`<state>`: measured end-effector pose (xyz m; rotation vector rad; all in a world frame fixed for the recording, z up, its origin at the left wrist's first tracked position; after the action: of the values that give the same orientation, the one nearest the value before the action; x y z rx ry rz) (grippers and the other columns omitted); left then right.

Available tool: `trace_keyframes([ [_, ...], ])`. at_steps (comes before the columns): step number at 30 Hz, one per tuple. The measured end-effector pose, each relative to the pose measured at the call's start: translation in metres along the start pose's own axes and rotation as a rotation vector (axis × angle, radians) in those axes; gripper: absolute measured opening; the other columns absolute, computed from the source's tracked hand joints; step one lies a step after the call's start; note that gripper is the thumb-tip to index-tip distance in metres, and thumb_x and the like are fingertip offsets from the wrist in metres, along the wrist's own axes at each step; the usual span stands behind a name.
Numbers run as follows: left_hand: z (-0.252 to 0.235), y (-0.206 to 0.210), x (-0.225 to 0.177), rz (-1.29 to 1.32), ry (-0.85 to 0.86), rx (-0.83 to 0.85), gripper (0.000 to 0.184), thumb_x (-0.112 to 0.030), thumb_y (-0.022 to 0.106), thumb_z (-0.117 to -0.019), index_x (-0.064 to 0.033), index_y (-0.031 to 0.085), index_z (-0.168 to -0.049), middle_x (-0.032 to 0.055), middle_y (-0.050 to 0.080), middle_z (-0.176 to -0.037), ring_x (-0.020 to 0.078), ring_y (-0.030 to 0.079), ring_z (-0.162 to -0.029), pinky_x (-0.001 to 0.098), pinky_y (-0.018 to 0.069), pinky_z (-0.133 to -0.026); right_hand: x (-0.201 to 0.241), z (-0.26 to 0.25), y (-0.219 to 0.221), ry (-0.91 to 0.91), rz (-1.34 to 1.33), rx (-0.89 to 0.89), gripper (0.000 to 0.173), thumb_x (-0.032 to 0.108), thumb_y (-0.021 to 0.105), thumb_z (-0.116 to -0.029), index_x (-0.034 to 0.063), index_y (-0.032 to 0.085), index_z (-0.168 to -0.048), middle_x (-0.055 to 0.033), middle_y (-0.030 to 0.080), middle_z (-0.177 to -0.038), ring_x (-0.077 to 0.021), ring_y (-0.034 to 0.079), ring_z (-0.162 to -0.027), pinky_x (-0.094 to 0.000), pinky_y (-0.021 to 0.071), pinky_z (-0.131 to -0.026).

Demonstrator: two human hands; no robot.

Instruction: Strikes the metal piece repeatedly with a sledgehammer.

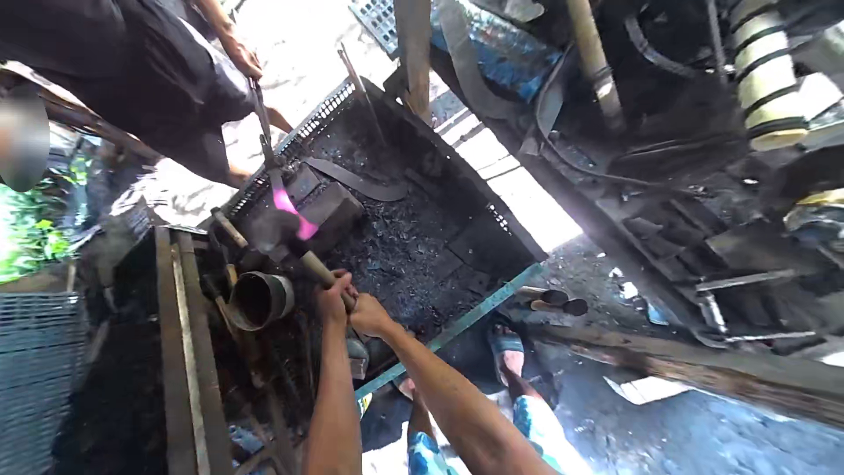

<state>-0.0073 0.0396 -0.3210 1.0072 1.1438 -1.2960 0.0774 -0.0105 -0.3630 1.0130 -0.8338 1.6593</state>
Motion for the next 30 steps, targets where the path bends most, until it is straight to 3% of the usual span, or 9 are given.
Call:
trace_keyframes([
  [3,0.059,0.009,-0.127,-0.01,0.29,0.112,0.05,-0.022,0.084,-0.0815,0.0018,0.062,-0.12,0.0092,0.069,-0.086,0.0193,0.067,-0.072,0.0388,0.0606,-0.07,0.093,0.055,-0.017,-0.331,0.015,-0.054,0.046,0.039,0.081,-0.0744,0.0152,0.071,-0.113,-0.0043,0.075,-0.094,-0.0207,0.073,-0.087,-0.0522,0.0608,-0.076],
  [5,0.11,0.041,-0.264,-0.114,0.438,0.187,0.053,-0.037,0.092,-0.0726,-0.0102,0.068,-0.111,-0.0029,0.074,-0.089,0.0075,0.071,-0.079,0.0278,0.0613,-0.078,0.214,0.126,-0.057,-0.415,-0.013,0.057,0.049,0.028,0.079,-0.0843,0.007,0.07,-0.128,-0.0106,0.075,-0.116,-0.0239,0.071,-0.109,-0.0506,0.0542,-0.099],
  [10,0.138,0.028,-0.42,-0.235,0.952,0.481,0.044,-0.033,0.083,-0.0851,-0.0137,0.067,-0.121,-0.0003,0.073,-0.083,0.0157,0.07,-0.072,0.0368,0.0623,-0.072,0.359,0.155,-0.064,-1.226,-0.165,-0.334,0.031,0.031,0.075,-0.0772,0.0013,0.068,-0.081,-0.0108,0.068,-0.076,-0.0261,0.068,-0.073,-0.0468,0.0558,-0.067],
  [13,0.08,0.026,-0.403,-0.202,0.988,0.428,0.04,-0.036,0.081,-0.0868,-0.0183,0.066,-0.119,-0.005,0.069,-0.081,0.0115,0.066,-0.068,0.0329,0.0591,-0.068,0.361,0.1,-0.074,-1.16,-0.006,-0.335,0.039,0.023,0.087,-0.061,0.0067,0.071,-0.092,-0.0063,0.072,-0.083,-0.0226,0.069,-0.078,-0.0474,0.0568,-0.069],
  [16,0.005,0.008,-0.195,-0.088,0.586,0.159,0.042,-0.031,0.08,-0.0885,-0.0173,0.063,-0.124,-0.0057,0.07,-0.097,0.0076,0.067,-0.081,0.0282,0.0593,-0.076,0.18,0.009,-0.046,-0.556,0.115,-0.155,0.043,0.034,0.085,-0.0757,0.0174,0.072,-0.113,-0.0044,0.074,-0.096,-0.0229,0.072,-0.088,-0.0544,0.0603,-0.075],
  [18,-0.013,-0.001,-0.038,0.057,0.145,0.003,0.018,-0.016,0.068,-0.0915,-0.0095,0.065,-0.107,-0.0029,0.066,-0.071,0.0104,0.064,-0.059,0.0316,0.0581,-0.059,0.045,-0.006,-0.014,-0.093,0.096,-0.032,0.038,0.041,0.076,-0.0799,0.0175,0.072,-0.109,-0.009,0.073,-0.096,-0.0286,0.071,-0.09,-0.0597,0.0574,-0.076],
  [20,-0.006,-0.003,0.013,0.218,-0.044,-0.004,0.014,-0.013,0.058,-0.096,-0.0033,0.061,-0.105,0.0023,0.057,-0.06,0.0164,0.058,-0.051,0.037,0.0564,-0.056,0.007,0.008,-0.011,0.125,0.225,0.0,0.05,0.051,0.073,-0.0742,0.0189,0.069,-0.112,-0.0121,0.073,-0.097,-0.0338,0.072,-0.091,-0.0633,0.0556,-0.073],
  [26,0.124,-0.025,-0.205,0.286,0.424,0.188,0.033,-0.023,0.076,-0.0908,-0.0069,0.065,-0.118,0.0072,0.065,-0.074,0.0192,0.063,-0.062,0.0379,0.0582,-0.064,0.164,0.123,0.009,-0.382,0.251,0.059,0.046,0.048,0.079,-0.0721,0.0148,0.068,-0.103,-0.0079,0.074,-0.09,-0.0295,0.073,-0.086,-0.06,0.0566,-0.072],
  [30,0.137,-0.02,-0.345,0.031,0.75,0.36,0.048,-0.041,0.077,-0.0886,-0.013,0.065,-0.126,0.0014,0.071,-0.083,0.016,0.067,-0.071,0.0356,0.0592,-0.074,0.301,0.143,-0.015,-0.862,0.131,-0.102,0.041,0.036,0.084,-0.0682,0.0072,0.069,-0.093,-0.008,0.072,-0.085,-0.0262,0.071,-0.083,-0.0512,0.0565,-0.073],
])
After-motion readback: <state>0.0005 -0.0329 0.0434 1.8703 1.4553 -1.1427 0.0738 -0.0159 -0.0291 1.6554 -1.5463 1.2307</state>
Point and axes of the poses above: each hand's wrist, its own z-axis away from the middle knuckle, its own y-axis out of the palm, x = y × z, the point moved 7 cm from there along -z, towards the middle knuckle
